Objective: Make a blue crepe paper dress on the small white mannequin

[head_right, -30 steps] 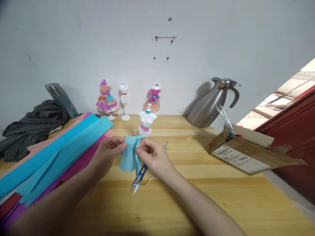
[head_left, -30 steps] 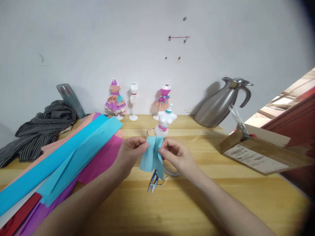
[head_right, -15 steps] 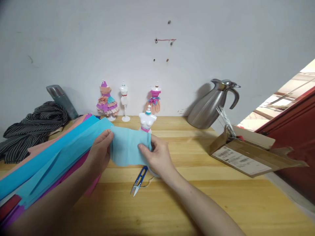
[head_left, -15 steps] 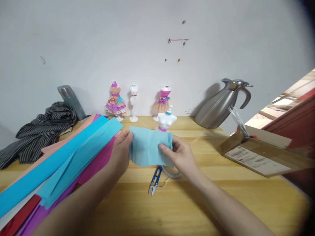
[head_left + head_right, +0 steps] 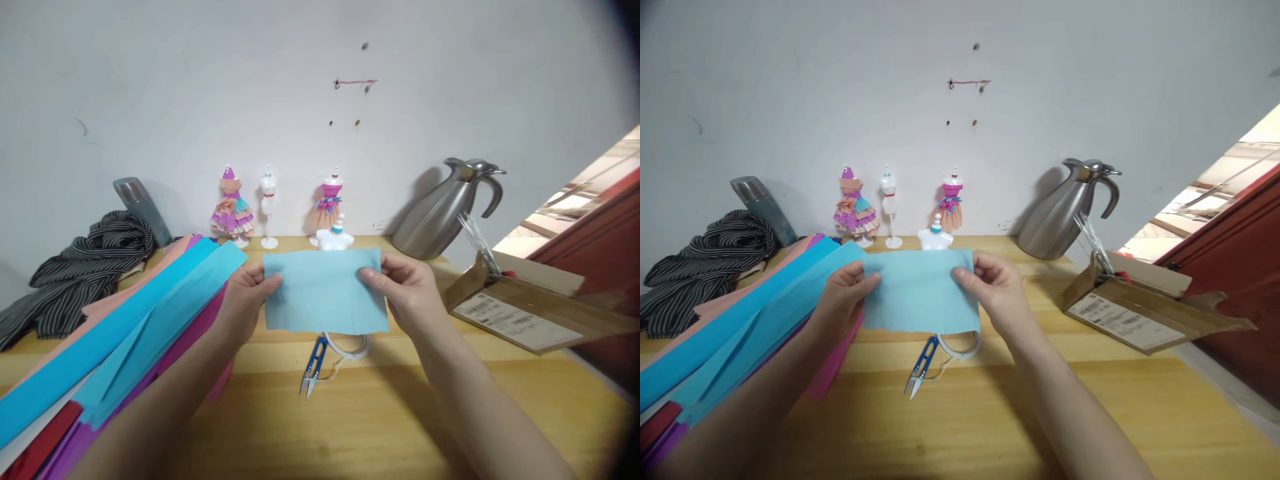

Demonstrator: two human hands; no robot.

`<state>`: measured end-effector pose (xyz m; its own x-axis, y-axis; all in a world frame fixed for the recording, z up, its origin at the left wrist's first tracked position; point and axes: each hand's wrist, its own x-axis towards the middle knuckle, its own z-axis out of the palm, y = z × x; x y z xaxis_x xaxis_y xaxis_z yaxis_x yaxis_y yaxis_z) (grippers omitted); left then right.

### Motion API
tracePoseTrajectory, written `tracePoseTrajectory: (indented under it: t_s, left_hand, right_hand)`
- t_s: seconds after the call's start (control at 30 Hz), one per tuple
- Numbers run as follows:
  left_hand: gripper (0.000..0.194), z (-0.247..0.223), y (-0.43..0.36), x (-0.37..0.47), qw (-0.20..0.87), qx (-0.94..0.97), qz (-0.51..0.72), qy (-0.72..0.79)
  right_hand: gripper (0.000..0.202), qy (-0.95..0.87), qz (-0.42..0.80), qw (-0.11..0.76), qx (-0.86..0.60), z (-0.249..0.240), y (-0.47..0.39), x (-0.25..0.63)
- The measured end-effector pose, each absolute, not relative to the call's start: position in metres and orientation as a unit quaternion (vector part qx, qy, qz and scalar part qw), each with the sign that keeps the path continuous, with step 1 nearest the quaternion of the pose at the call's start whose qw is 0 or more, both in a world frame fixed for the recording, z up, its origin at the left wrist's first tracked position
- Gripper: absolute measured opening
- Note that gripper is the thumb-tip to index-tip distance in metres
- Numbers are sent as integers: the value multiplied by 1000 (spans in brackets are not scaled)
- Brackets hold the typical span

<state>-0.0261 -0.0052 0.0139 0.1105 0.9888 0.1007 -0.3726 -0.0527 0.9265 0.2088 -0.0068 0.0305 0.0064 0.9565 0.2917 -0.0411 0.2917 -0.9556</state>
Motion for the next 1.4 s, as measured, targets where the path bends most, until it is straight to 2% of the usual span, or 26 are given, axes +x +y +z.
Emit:
tracePoseTrajectory:
  t_s: [0.13,0.23,0.37,0.67,0.77,0.87,0.93,1.0,1.1,1.2,1.4]
  left_hand:
    - [15,15,4,-28,552,474,590,350]
    - [23,17,15,-28,552,501,575,336]
    - [26,16,28,-29,546,511,574,335]
    - [9,32,37,-23,555,514,567,326]
    - [5,39,41,-25,532,547,569,307]
    - [15,40,47,-33,505,608,556,258]
    - [30,38,51,-39,479,644,551,228]
    - [34,37,53,-43,448,669,550,220]
    - [21,36,53,-46,417,701,532,226]
    - [16,36,54,-45,397,711,533,231]
    - [2,33,64,-36,370,695,550,278]
  right_hand:
    - [18,-559,428,591,-393,31,1,215]
    - [12,-550,432,612,-370,31,8,220]
    - [14,-548,440,623,-343,30,16,228]
    - [6,-607,465,597,-245,25,27,239]
    - [18,-635,450,584,-232,29,27,241]
    - [33,-659,403,587,-243,33,22,240]
    - [29,-663,351,600,-279,35,17,236]
    - [19,-661,305,607,-320,37,12,231]
    - [10,-662,257,611,-350,36,7,227]
    - [9,-664,209,610,-378,33,8,226]
    - [31,-666,116,604,-422,23,18,227]
